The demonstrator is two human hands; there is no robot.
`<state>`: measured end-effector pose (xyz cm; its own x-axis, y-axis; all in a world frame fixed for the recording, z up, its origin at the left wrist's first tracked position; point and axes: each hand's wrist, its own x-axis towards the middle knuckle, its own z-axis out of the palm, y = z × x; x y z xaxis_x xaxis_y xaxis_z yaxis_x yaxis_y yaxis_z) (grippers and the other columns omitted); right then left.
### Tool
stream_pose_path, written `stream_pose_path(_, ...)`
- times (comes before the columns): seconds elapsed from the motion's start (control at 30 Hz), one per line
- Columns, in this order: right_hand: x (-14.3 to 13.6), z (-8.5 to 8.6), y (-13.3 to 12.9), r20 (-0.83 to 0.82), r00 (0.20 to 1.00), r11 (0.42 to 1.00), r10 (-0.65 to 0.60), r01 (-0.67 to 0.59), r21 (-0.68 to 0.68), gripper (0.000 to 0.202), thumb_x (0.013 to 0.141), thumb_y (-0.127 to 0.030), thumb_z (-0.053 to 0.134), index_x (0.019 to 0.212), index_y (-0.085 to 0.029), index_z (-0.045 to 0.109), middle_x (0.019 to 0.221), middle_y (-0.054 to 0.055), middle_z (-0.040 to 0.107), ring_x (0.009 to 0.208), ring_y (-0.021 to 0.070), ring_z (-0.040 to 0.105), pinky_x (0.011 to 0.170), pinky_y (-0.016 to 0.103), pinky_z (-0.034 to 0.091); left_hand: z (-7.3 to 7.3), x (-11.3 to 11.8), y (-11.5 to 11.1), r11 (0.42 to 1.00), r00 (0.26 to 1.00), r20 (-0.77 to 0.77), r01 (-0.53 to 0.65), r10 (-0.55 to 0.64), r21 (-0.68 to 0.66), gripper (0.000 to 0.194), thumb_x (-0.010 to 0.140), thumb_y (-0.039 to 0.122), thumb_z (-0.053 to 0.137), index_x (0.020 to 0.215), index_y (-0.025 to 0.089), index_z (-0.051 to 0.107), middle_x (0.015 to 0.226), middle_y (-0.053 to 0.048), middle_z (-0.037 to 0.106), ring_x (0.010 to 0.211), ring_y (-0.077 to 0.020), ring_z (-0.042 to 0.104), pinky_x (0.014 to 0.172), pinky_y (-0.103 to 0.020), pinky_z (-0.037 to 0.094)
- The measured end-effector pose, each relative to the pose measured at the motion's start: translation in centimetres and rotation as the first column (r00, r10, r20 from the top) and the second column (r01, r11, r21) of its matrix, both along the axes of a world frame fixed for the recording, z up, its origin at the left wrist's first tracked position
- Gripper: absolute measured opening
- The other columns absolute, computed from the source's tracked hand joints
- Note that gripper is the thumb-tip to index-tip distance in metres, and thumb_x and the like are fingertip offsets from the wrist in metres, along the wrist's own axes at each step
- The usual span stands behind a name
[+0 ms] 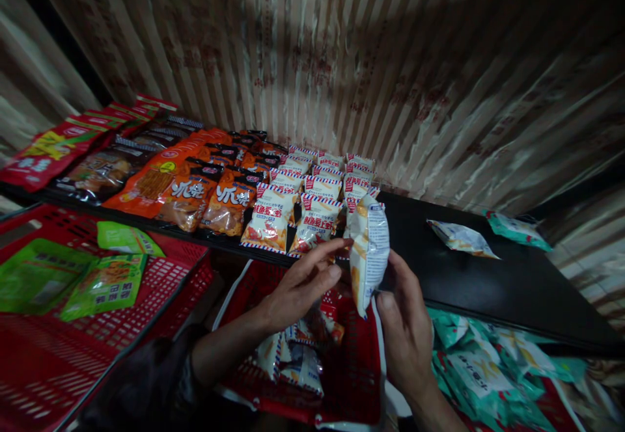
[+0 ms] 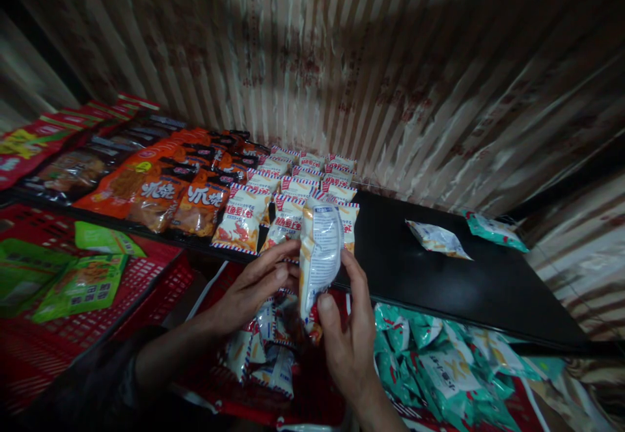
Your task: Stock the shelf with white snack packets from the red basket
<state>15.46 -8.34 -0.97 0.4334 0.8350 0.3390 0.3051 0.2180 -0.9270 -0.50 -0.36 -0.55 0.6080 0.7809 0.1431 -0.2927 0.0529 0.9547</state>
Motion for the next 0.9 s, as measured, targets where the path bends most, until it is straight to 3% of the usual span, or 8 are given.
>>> stream_pose_path(0.1,-0.3,0.6,-0.4,-0.170,0.981,0.994,0.097,-0.103,-0.027,0.064,0.079,-0.050,0.068,0.136,-0.026,0.052,0.143,0.006,0.054,0.134,0.0285,0.046,0.111,0.042,0.036,0.2,0.0,0.0,0.973,0.991,-0.080,-0.085,0.104,0.215,0.043,0.090,0.034,0.060,0.133,0.030,0.056,0.129,-0.009,0.055,0.106,-0.0211,0.059,0.083,-0.031,0.054)
stream_pose_path(0.23,-1.0,1.6,-0.4,-0.275,0.960,0.985,0.051,-0.094,-0.146,0.069,0.069,-0.041,0.080,0.131,-0.027,0.054,0.131,0.006,0.064,0.117,0.0267,0.061,0.095,0.037,0.051,0.5,0.1,-0.2,0.844,0.970,-0.130,-0.110,0.207,0.525,0.043,0.088,0.023,0.059,0.130,0.031,0.059,0.122,-0.009,0.051,0.105,-0.0199,0.056,0.075,-0.027,0.055)
stream_pose_path(0.37,-1.3,1.6,0.1,-0.398,0.917,0.978,0.009,-0.091,-0.186,0.060,0.069,-0.037,0.081,0.124,-0.025,0.060,0.119,0.007,0.070,0.107,0.0263,0.066,0.089,0.037,0.054,0.4,0.3,-0.4,0.771,0.952,-0.129,-0.142,0.279,0.621,0.043,0.086,0.019,0.058,0.128,0.029,0.060,0.117,-0.009,0.055,0.095,-0.0181,0.058,0.079,-0.031,0.055)
stream_pose_path(0.57,-1.3,1.3,1.1,-0.684,0.730,0.987,-0.008,-0.105,-0.124,0.048,0.070,-0.038,0.081,0.114,-0.024,0.068,0.112,0.007,0.074,0.107,0.0261,0.067,0.099,0.045,0.050,0.1,0.7,0.4,0.840,0.889,-0.118,-0.364,0.442,0.402,0.026,0.086,0.025,0.059,0.112,0.023,0.066,0.113,-0.007,0.057,0.084,-0.0133,0.059,0.079,-0.030,0.052)
stream_pose_path(0.63,-1.4,1.5,1.3,-0.702,0.712,0.985,-0.005,-0.116,-0.125,0.043,0.068,-0.037,0.082,0.108,-0.024,0.071,0.110,0.007,0.075,0.105,0.0259,0.067,0.098,0.045,0.050,0.1,0.8,0.9,0.905,0.901,-0.187,-0.341,0.392,0.253,0.027,0.085,0.030,0.061,0.109,0.020,0.066,0.110,-0.007,0.060,0.080,-0.0132,0.059,0.073,-0.028,0.052)
stream_pose_path(0.73,-1.4,1.6,1.4,-0.707,0.707,0.983,0.014,-0.139,-0.120,0.039,0.069,-0.039,0.081,0.103,-0.024,0.073,0.108,0.007,0.075,0.103,0.0261,0.068,0.095,0.045,0.052,0.1,0.8,1.2,0.981,0.958,-0.211,-0.194,0.195,0.027,0.033,0.085,0.039,0.061,0.110,0.018,0.064,0.096,-0.005,0.066,0.067,-0.0114,0.057,0.061,-0.025,0.048)
stream_pose_path(0.8,-1.4,1.5,1.4,-0.709,0.705,0.981,0.022,-0.153,-0.122,0.039,0.069,-0.039,0.081,0.104,-0.024,0.073,0.108,0.007,0.075,0.101,0.0261,0.068,0.094,0.045,0.052,-0.1,0.9,1.2,0.993,0.982,-0.160,-0.112,0.103,-0.049,0.035,0.084,0.043,0.062,0.108,0.017,0.063,0.088,-0.003,0.066,0.061,-0.0096,0.055,0.058,-0.024,0.047)
stream_pose_path(0.9,-1.2,1.1,1.3,-0.691,0.723,0.975,0.021,-0.168,-0.146,0.040,0.070,-0.039,0.081,0.106,-0.025,0.072,0.109,0.005,0.075,0.100,0.0248,0.069,0.095,0.044,0.052,-0.3,1.0,1.2,0.991,0.989,-0.113,-0.100,0.091,-0.085,0.038,0.080,0.043,0.067,0.108,0.018,0.062,0.084,-0.001,0.065,0.059,-0.0088,0.054,0.057,-0.024,0.046)
